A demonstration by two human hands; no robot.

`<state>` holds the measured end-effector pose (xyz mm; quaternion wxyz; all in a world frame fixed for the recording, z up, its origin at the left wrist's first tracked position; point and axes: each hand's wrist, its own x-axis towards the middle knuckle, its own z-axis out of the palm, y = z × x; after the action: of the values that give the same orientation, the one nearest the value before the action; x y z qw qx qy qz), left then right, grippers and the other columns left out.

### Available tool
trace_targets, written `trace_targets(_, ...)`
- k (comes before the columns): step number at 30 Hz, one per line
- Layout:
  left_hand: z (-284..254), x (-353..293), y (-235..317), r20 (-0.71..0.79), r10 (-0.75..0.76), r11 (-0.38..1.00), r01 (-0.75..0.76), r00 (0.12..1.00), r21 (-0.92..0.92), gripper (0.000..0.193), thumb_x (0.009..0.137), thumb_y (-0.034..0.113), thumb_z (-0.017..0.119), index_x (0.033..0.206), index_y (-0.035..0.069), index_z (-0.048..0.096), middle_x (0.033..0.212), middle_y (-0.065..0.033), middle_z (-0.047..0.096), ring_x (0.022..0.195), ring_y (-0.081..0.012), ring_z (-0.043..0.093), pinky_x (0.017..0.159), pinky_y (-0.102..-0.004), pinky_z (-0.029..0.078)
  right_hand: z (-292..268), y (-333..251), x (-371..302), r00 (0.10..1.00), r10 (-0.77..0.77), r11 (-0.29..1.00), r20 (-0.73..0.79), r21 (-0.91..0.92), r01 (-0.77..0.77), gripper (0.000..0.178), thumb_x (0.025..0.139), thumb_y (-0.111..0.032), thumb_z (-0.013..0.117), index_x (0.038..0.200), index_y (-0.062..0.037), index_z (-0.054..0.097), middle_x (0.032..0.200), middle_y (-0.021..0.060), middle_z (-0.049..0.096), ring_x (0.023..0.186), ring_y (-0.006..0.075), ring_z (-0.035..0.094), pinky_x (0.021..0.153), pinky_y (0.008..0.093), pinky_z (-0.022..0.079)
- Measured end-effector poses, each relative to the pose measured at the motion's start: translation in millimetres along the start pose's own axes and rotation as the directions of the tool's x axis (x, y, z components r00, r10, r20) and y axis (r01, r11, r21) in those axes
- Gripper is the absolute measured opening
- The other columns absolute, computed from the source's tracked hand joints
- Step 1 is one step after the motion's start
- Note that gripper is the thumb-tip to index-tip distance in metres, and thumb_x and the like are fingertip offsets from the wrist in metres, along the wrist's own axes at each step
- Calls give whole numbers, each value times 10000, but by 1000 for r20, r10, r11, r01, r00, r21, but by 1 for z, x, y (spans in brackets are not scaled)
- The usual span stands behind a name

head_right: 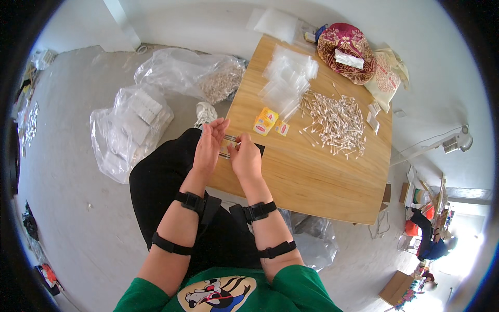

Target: The recorder is packaging cotton swabs into a small plastic bag.

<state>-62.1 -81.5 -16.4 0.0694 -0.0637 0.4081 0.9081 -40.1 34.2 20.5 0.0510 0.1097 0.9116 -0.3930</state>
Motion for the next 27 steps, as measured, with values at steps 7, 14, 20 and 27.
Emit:
trace_targets(7,-8,-2,12,-109,180,983,-174,978,59,486,1087,374,337,1325,-25,477,1349,-174,552,1313,-211,483,1139,-329,317,-2,-2,-1,1000,-13,1000,28,-14,13,265,876,-180,685,1022,-9,546,843,218,682,811,394,677,719,465,525)
trace_targets(14,-11,3,3,-41,124,991,-122,991,51,485,1086,388,333,1334,0,482,1353,-148,552,1311,-201,479,1146,-327,306,3,-2,1,998,-23,992,61,-123,31,266,909,-196,634,1061,-12,520,851,239,674,853,421,667,746,499,520)
trace_targets(20,-6,1,16,-219,240,964,-206,946,166,501,1092,399,277,1293,-10,484,1321,-156,569,1281,-220,500,1130,-361,335,3,-1,0,999,-43,991,19,-122,45,276,892,-214,673,1026,-15,536,780,194,665,783,391,662,698,466,512)
trace_targets(27,-10,-1,15,-226,129,991,-116,965,71,522,1084,428,298,1305,-7,486,1334,-165,562,1301,-226,487,1132,-354,317,-3,-8,-4,998,-31,991,51,-127,37,277,920,-217,639,1062,-14,516,831,217,668,823,413,661,717,493,510)
